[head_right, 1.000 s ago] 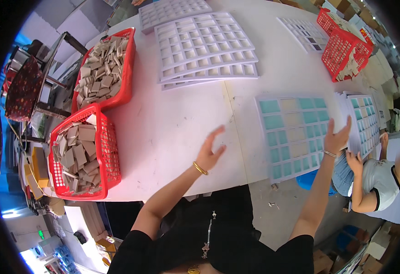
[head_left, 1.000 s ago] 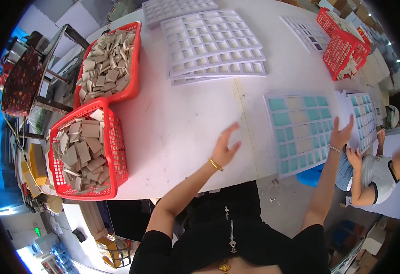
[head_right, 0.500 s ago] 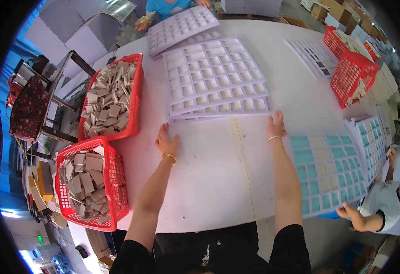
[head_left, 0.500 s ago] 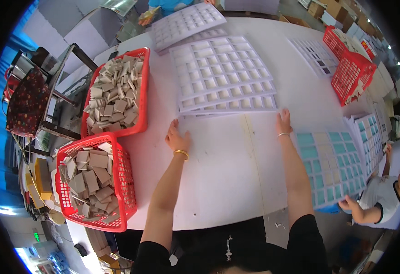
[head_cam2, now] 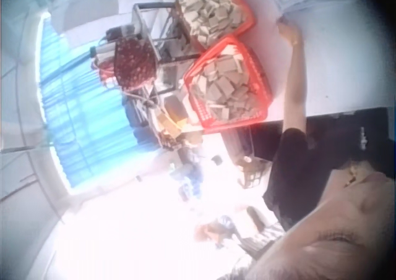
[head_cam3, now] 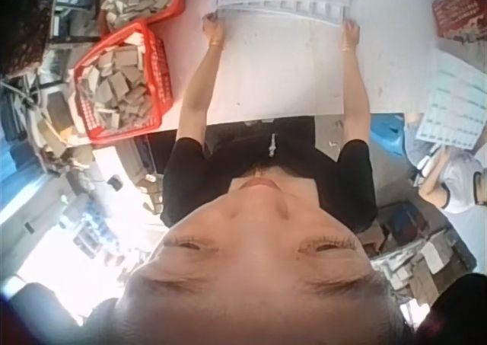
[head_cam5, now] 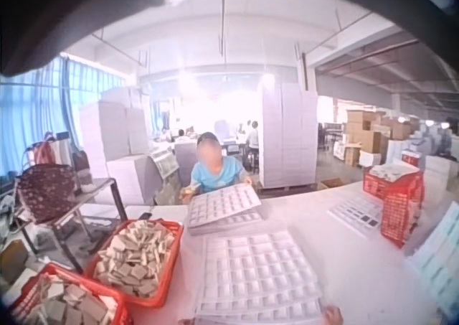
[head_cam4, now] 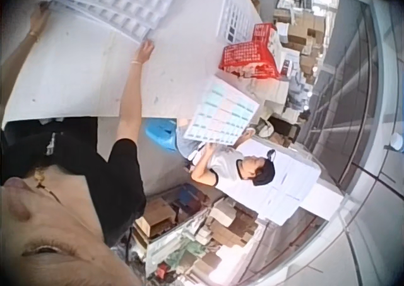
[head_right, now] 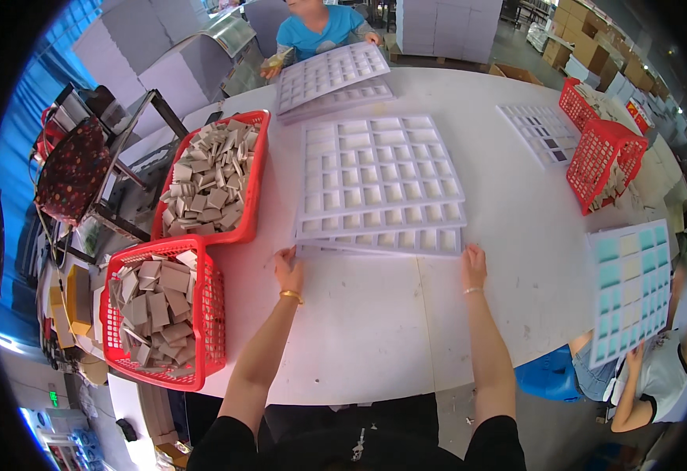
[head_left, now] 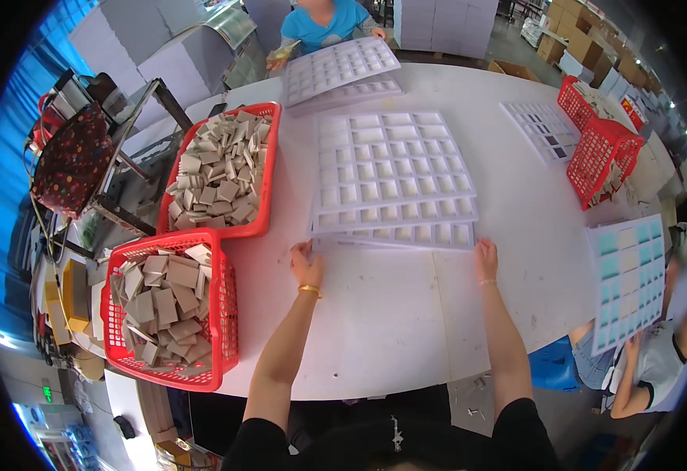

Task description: The person places small rectangular items from red baskets into the compartments of white plastic trays. The person repeatedly picks up items and arranges them into the grid slots, filling the trays systematically.

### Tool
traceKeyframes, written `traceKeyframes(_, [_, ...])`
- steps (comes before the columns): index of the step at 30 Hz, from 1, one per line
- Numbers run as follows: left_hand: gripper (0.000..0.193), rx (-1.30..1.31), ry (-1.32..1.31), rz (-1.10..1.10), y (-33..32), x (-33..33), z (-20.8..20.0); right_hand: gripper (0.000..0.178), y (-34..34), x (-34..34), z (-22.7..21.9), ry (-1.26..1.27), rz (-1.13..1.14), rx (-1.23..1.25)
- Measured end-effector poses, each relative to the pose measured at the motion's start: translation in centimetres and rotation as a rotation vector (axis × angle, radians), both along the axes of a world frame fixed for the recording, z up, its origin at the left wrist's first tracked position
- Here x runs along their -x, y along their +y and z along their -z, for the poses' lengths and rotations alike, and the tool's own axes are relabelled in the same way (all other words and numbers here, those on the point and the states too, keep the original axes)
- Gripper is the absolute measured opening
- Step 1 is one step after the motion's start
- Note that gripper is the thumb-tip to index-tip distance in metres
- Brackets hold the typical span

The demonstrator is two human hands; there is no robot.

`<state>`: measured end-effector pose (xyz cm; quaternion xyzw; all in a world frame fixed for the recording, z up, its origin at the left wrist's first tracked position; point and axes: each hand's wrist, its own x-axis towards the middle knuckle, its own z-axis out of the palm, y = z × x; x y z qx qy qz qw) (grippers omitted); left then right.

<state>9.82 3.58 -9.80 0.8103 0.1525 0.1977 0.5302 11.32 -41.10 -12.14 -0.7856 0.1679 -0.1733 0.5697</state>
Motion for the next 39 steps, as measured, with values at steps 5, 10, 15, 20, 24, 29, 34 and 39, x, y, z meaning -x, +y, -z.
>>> traceKeyframes(5, [0.041,0.197,-0.109,0.028,1.8,9.1,3.0,0.031,-1.7,9.0,3.0,-0.008,-0.051,-0.225])
traceKeyframes(10, [0.044,0.062,-0.079,0.043,2.5,13.5,2.0,0.027,1.2,12.9,-0.9,-0.035,-0.07,-0.138])
traceKeyframes(15, [0.044,-0.01,-0.072,0.006,2.0,13.5,1.5,0.028,1.5,12.7,-2.0,0.018,-0.057,-0.071])
traceKeyframes(20, [0.044,-0.07,-0.087,0.005,1.6,13.6,1.1,0.029,1.1,12.6,-0.3,-0.077,-0.082,-0.13])
traceKeyframes(24, [0.044,-0.07,-0.102,0.008,1.4,13.8,1.0,0.029,1.4,12.7,-0.2,-0.081,-0.068,-0.089])
traceKeyframes(29, [0.045,-0.022,-0.118,0.019,1.3,13.8,0.7,0.029,1.0,12.6,0.1,-0.072,-0.055,-0.039])
traceKeyframes(34, [0.045,-0.108,-0.098,0.009,1.3,13.9,0.6,0.029,0.8,12.4,0.2,-0.078,-0.065,-0.143])
traceKeyframes(39, [0.042,-0.038,-0.028,-0.041,1.9,14.6,0.4,0.026,1.5,13.1,-1.7,0.024,-0.04,0.003])
